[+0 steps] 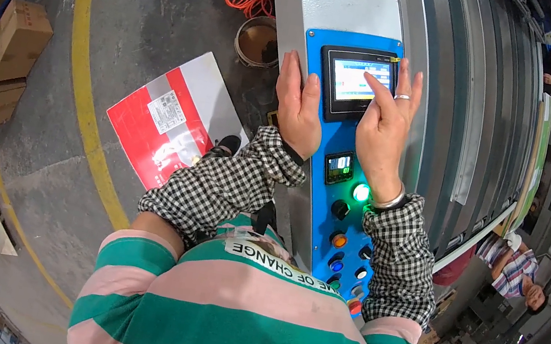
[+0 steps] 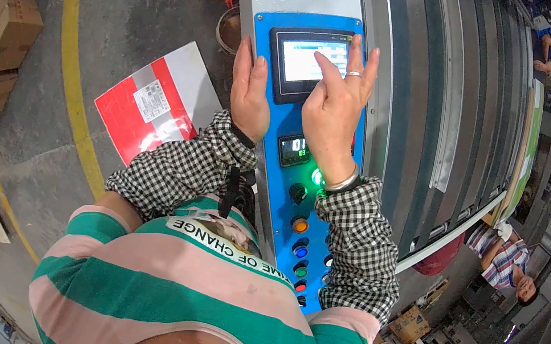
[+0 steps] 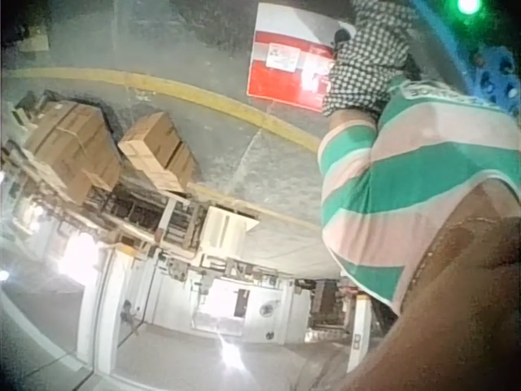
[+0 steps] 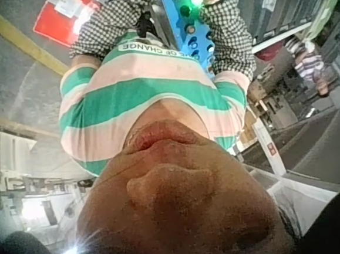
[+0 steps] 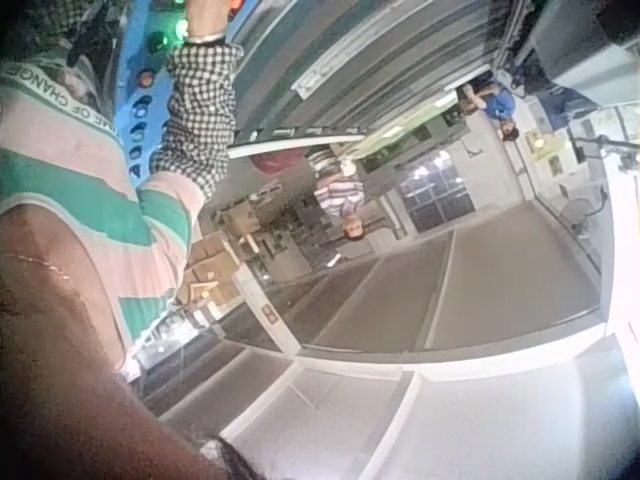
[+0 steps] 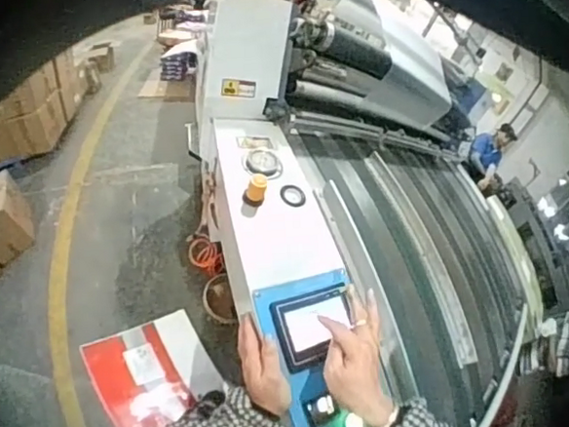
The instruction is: Operating a paper machine control panel and handling large sheets of paper.
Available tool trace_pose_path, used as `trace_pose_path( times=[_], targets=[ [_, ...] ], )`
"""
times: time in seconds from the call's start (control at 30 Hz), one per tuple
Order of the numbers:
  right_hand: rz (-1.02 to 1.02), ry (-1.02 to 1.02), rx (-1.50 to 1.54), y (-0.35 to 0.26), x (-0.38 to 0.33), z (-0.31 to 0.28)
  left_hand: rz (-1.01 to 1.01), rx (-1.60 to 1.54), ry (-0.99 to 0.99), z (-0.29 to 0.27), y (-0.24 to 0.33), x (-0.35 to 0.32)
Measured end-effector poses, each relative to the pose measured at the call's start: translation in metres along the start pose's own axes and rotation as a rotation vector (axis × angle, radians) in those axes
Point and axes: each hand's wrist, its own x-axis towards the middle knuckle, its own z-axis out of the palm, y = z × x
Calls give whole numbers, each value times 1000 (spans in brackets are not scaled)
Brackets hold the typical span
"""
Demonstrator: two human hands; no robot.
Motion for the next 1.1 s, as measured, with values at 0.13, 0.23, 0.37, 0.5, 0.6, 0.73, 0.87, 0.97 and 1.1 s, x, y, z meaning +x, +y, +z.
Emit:
trace_pose_path(
  times=[0.13,0.23,0.37,0.5,0.6,0.73,0.87,0.97,1.1],
  targets=[
    [17,-10,-38,4,-3,1,-27,7,-6,0,0,0],
    [5,-46,-62,4,-4,3,-9,-4,-12,-1,-2,1],
    [-8,-58,-77,5,-1,1,-6,-21,-18,-1,1,2],
    [3,-20,-48,3,-2,2,-7,-23,-18,-1,3,1],
    [-3,-86,-78,5,-4,1,-33,4,-4,0,2,-1],
    [-7,-11,-5,1,0,-3,-30,-153,-42,3,-13,3],
    [14,-9,-2,3,-2,-3,-31,-157,-40,6,-16,0],
    [5,-11,-21,3,-2,0,-28,-153,-31,5,-16,1],
    [-7,-60,-51,6,-4,2,-23,-74,-11,4,-5,-1]
  ],
)
